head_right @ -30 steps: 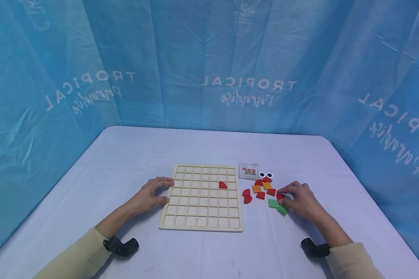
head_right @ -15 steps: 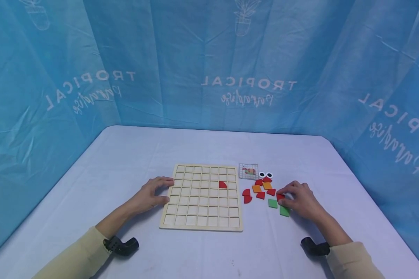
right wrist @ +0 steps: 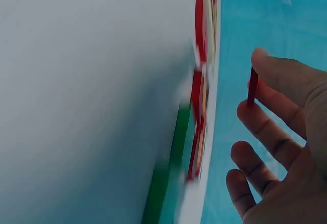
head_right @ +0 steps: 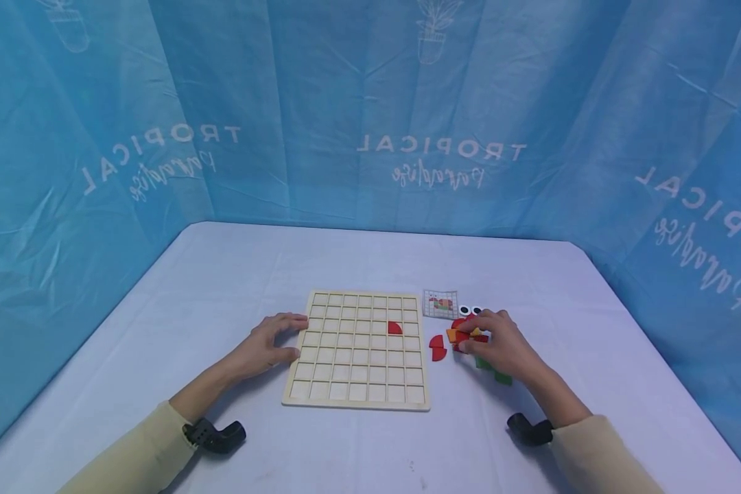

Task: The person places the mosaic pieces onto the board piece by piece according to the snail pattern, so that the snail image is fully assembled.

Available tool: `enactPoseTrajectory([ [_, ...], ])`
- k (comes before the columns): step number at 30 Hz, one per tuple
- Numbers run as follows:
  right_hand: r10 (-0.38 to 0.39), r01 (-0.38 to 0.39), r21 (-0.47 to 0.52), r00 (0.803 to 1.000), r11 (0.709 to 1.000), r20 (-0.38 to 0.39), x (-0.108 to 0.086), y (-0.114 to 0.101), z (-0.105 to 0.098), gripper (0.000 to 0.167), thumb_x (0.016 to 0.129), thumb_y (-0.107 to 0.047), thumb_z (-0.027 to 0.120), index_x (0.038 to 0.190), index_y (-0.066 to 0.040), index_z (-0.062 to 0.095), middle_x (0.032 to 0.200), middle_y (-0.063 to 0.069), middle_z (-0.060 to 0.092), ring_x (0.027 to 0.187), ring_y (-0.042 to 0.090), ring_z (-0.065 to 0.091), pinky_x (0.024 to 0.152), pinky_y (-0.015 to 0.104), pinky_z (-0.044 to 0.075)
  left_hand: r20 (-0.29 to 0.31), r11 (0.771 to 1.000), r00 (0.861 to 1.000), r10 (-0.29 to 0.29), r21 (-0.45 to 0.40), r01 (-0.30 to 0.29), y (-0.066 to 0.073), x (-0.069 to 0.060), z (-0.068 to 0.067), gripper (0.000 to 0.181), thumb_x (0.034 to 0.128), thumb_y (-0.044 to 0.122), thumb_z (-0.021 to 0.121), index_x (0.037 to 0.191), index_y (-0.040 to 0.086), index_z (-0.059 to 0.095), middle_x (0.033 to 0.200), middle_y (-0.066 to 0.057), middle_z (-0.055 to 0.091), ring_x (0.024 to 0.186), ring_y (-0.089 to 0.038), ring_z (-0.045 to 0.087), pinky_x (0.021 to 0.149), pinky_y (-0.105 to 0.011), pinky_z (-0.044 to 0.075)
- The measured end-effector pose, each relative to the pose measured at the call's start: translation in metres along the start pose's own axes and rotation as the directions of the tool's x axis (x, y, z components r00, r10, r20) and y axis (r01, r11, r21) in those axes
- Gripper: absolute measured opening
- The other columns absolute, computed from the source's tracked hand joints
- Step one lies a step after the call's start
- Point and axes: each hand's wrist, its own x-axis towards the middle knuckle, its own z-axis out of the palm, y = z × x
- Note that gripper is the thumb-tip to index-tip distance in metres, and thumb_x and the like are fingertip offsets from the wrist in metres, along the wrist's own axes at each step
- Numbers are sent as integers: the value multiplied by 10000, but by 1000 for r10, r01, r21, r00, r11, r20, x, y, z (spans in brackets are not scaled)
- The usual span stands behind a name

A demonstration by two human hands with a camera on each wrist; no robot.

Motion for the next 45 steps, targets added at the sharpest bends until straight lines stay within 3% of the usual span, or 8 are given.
enactPoseTrajectory([
  [7,-34,33,56,999,998,19,21,-30,32,310,787,-281,747,1075,-173,702,1104,45,623,1048,242,423,746,334,446,-1,1000,1000,-10,-3,10,0,0,1,499,768,87,682,1254,61,575,1401,-71,484,1352,-324,322,1137,-566,122],
  [10,-90,89,68,996,994,6,28,-41,44,297,772,-243,762,1052,-160,708,1066,33,652,1137,294,458,921,455,456,-3,1000,1000,-12,0,12,0,0,1,500,767,85,684,1254,62,576,1400,-67,486,1342,-318,334,1138,-561,133],
  [13,-135,136,63,991,989,-11,34,-50,53,295,757,-224,774,1038,-157,715,1025,7,662,1205,299,485,1137,572,232,-9,1000,1000,-13,5,13,1,1,1,501,766,81,687,1255,61,577,1399,-66,489,1346,-318,338,1138,-562,136],
  [16,-161,161,52,987,986,-19,37,-58,60,281,751,-217,779,1021,-162,722,1001,0,660,1137,259,533,1171,580,100,-10,1000,1000,-16,7,16,0,1,1,502,769,84,687,1258,65,576,1400,-60,488,1342,-313,342,1136,-560,140],
  [20,-147,147,-2,989,989,-10,39,-62,67,282,745,-266,785,1013,-200,727,1018,-14,652,1041,202,496,974,438,406,-7,1000,1000,-16,13,16,0,1,1,505,773,92,686,1265,74,573,1404,-56,484,1341,-313,342,1134,-565,144],
  [23,-138,138,-39,990,990,-4,40,-64,71,285,747,-290,782,1017,-217,729,1031,-21,640,988,169,450,733,299,414,-5,1000,1000,-15,16,15,0,1,1,508,776,95,684,1271,77,570,1408,-60,481,1359,-323,327,1138,-574,132],
  [30,-156,154,-79,987,985,-22,40,-66,76,272,747,-286,782,1003,-207,732,982,-25,632,903,149,423,681,265,365,1,1000,1000,-13,12,13,0,0,0,513,775,96,682,1274,73,566,1412,-70,477,1377,-335,308,1142,-580,113],
  [45,-140,137,-86,990,987,-23,39,-66,77,289,725,-314,796,1001,-250,738,1012,-24,617,928,152,426,686,264,380,-2,1000,1000,-4,17,4,0,0,1,506,776,93,681,1269,68,568,1405,-81,484,1383,-343,307,1135,-597,114],
])
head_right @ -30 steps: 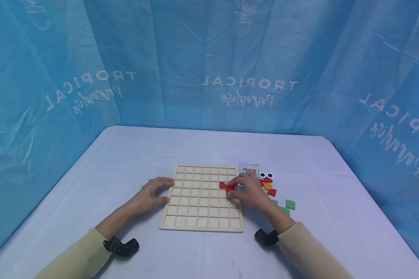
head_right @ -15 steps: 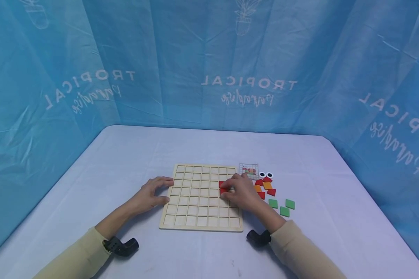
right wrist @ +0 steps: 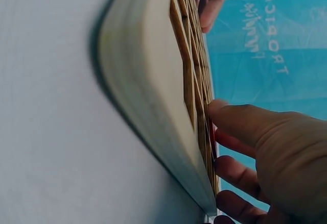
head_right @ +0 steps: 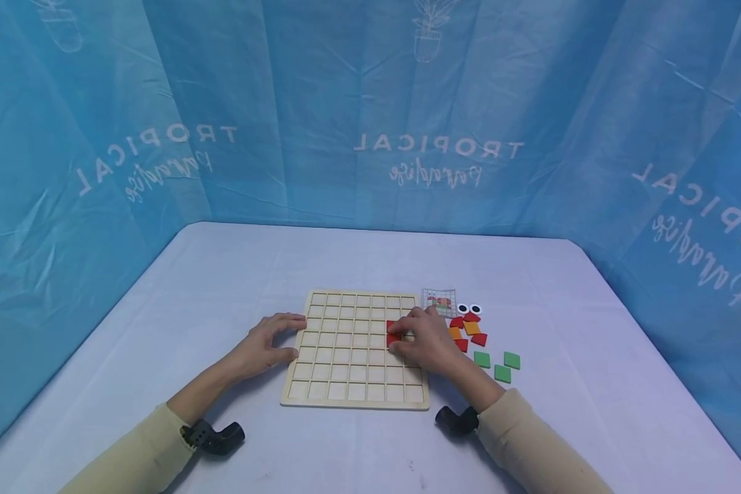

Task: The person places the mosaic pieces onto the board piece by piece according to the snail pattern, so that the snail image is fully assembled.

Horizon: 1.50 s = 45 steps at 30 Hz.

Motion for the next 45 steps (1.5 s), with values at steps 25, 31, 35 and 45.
enactPoseTrajectory([
  [25,270,-271,-41,962,962,-31,-35,85,-65,369,771,-250,753,1102,-99,698,1133,183,559,1076,348,411,774,460,505,6,1000,1000,-3,1,3,1,0,-1,507,780,100,676,1273,57,563,1412,-87,476,1394,-346,288,1144,-593,92],
  [31,261,-262,-67,965,963,-19,-42,100,-69,351,779,-268,741,1080,-92,707,1135,211,556,1045,359,416,726,413,486,3,1000,1000,-16,9,16,0,1,0,505,780,98,679,1271,77,568,1413,-71,477,1392,-336,292,1143,-585,107],
  [35,278,-279,-77,960,957,-24,-47,112,-75,363,802,-276,715,1103,-75,693,1136,235,549,1048,383,404,712,428,472,2,1000,1000,-21,1,21,0,0,0,502,778,94,680,1267,83,570,1412,-68,476,1388,-332,295,1140,-579,114],
  [45,336,-337,-39,942,941,-18,-61,136,-87,425,833,-309,684,1179,-66,642,1177,246,520,1058,386,384,688,360,444,0,1000,1000,-4,-2,4,1,0,0,499,778,85,676,1265,61,568,1410,-86,479,1384,-341,302,1145,-578,108],
])
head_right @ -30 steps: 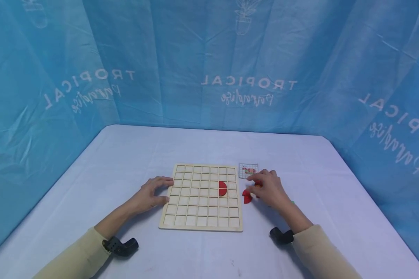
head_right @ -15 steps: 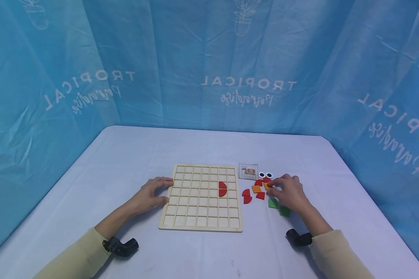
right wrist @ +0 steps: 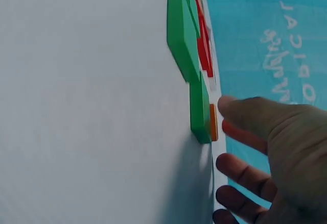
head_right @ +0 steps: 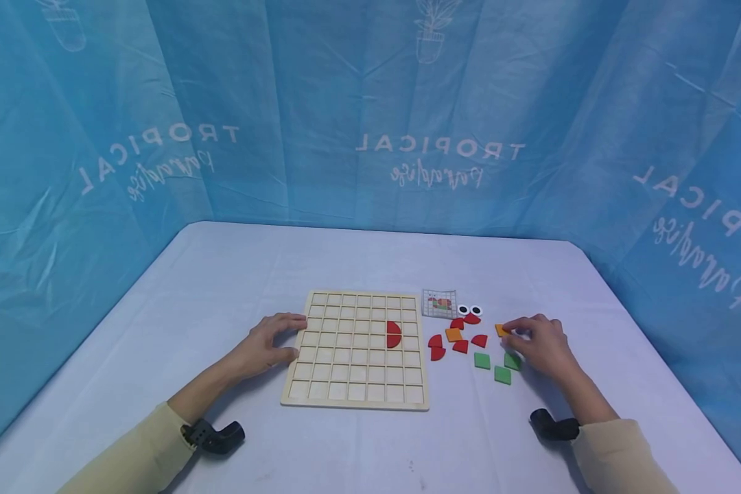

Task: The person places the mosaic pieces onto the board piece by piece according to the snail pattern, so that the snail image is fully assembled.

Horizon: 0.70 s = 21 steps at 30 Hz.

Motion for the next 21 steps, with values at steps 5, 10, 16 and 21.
enactPoseTrajectory([
  [5,-39,38,21,999,999,33,2,1,-6,432,834,-285,683,1201,-64,624,1173,239,512,1073,394,395,745,440,490,-1,1000,1000,-8,0,8,0,0,1,496,774,81,680,1258,64,572,1407,-83,483,1390,-337,300,1153,-576,93],
  [10,-77,75,20,992,997,96,10,7,-10,459,829,-293,688,1227,-77,614,1168,214,522,1071,370,420,781,475,510,0,1000,1000,-9,-3,9,-2,0,2,496,773,82,681,1257,66,574,1407,-82,483,1394,-334,299,1163,-569,78],
  [16,-86,85,14,987,996,137,20,14,-13,458,814,-294,703,1217,-88,627,1160,182,539,1036,315,456,766,411,520,-1,1000,1000,-15,3,15,-2,1,2,495,775,91,683,1258,79,575,1411,-71,479,1400,-336,285,1160,-575,76],
  [21,-77,75,24,987,997,142,24,16,-13,412,818,-268,699,1183,-82,650,1134,168,541,1015,294,445,744,349,495,-1,1000,1000,-5,6,5,-1,1,0,494,777,87,680,1259,69,572,1411,-78,478,1400,-341,285,1168,-571,52],
])
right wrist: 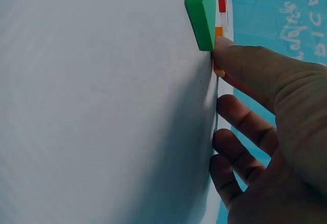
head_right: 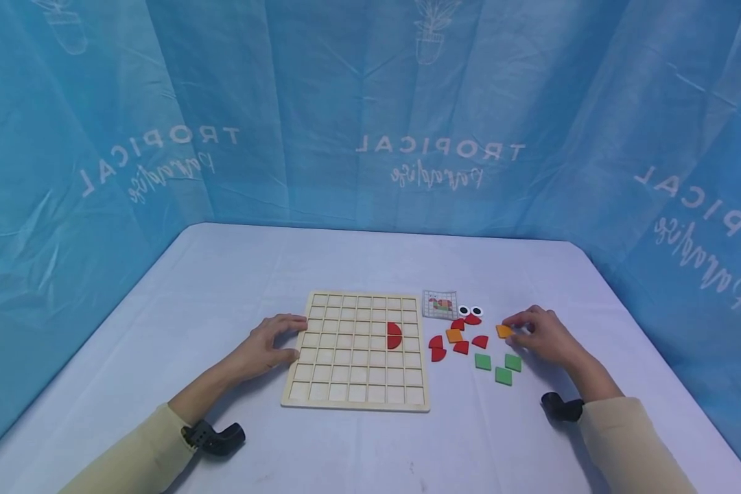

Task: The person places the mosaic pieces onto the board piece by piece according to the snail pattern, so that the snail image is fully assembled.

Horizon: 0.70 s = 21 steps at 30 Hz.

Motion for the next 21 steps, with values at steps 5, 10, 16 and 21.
enactPoseTrajectory([
  [5,-12,12,2,1000,1000,-14,0,2,2,384,827,-261,690,1161,-73,659,1135,171,550,1017,293,457,774,390,500,1,1000,1000,5,-7,-5,0,-1,0,496,775,87,680,1259,62,572,1410,-83,480,1395,-343,289,1160,-580,66],
  [10,-38,38,-3,999,999,-35,-3,0,3,369,834,-253,689,1153,-70,659,1130,168,580,1014,284,495,791,386,519,1,1000,1000,13,-7,-13,-1,-1,1,493,773,84,678,1255,58,575,1403,-87,486,1393,-343,297,1160,-581,68],
  [16,-85,86,26,994,996,-66,-5,-28,5,354,832,-239,692,1147,-79,662,1148,173,592,1069,333,505,831,469,534,-4,1000,1000,4,-3,-4,-2,0,1,495,770,93,681,1253,66,578,1406,-78,485,1394,-340,291,1157,-585,68],
  [21,-93,95,21,993,995,-77,-1,-66,14,345,813,-221,710,1138,-115,668,1159,133,585,1100,325,470,836,492,528,-9,1000,1000,3,-5,-3,-1,0,1,497,771,93,679,1257,68,576,1404,-70,486,1386,-329,297,1148,-582,99],
])
